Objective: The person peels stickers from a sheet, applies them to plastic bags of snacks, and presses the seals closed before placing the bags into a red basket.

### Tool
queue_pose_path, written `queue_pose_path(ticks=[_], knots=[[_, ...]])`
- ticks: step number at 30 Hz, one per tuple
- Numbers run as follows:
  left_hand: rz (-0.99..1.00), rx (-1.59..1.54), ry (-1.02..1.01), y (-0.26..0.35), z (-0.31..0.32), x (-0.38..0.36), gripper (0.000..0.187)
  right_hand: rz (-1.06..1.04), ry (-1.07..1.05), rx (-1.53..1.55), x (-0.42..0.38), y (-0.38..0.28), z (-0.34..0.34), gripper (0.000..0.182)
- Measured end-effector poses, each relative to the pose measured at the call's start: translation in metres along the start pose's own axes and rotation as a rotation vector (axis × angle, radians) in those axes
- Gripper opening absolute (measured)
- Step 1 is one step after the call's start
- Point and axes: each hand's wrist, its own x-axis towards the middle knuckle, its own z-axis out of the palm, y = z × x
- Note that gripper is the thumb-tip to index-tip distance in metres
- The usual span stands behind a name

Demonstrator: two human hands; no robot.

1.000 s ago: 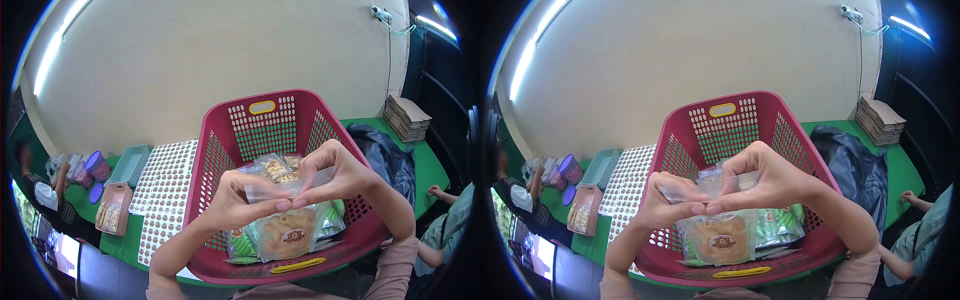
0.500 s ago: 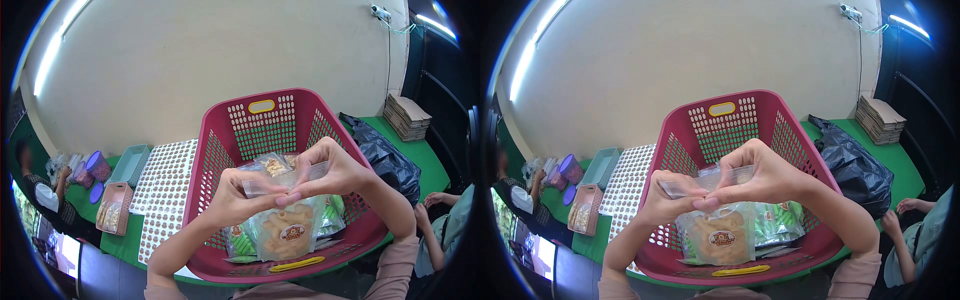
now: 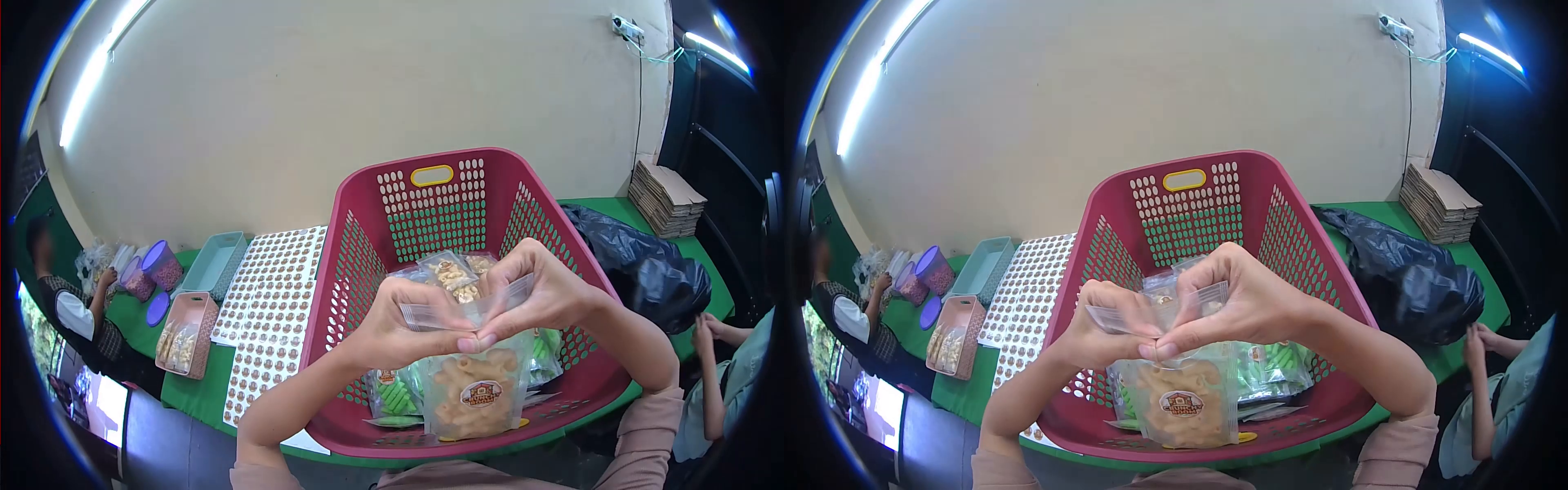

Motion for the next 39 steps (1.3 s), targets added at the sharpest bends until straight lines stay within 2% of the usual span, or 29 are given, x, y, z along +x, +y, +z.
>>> queue_pose_path(ticks=[9,15,18,20,21,23,28,31,36,39], knots=[[-0.020,-0.013,0.015,-0.004,0.001,0.000,0.011,0.014,-0.023,0.046,0.002,0.004,-0.002,0.018],[-0.114,-0.045,0.084,0.008,0.004,0.002,0.012,-0.025,-0.008,0.066,0.004,0.005,-0.006,0.017],[-0.199,0.023,0.150,0.016,0.004,0.003,0.014,-0.034,0.010,0.020,0.005,0.003,-0.008,0.018],[-0.060,0.111,0.119,0.015,0.003,0.002,0.016,-0.043,0.063,-0.052,0.006,0.004,-0.009,0.019],[-0.061,0.111,0.118,0.016,0.004,0.002,0.016,-0.044,0.064,-0.051,0.005,0.005,-0.009,0.019],[-0.088,0.307,0.156,0.018,0.008,0.003,0.017,-0.127,0.076,-0.232,0.005,0.005,-0.009,0.016],[-0.161,0.106,0.184,0.016,0.001,0.006,0.017,-0.092,0.111,-0.256,0.004,-0.004,-0.014,0.014],[-0.075,0.190,0.222,0.007,-0.008,0.008,0.017,-0.101,0.099,-0.264,0.004,-0.006,-0.017,0.017],[-0.064,0.333,0.236,0.004,-0.021,0.011,0.017,-0.171,0.127,-0.427,0.006,0.003,-0.031,0.016],[-0.131,0.330,0.266,-0.001,-0.027,0.012,0.019,-0.168,0.172,-0.535,0.006,0.003,-0.033,0.018]])
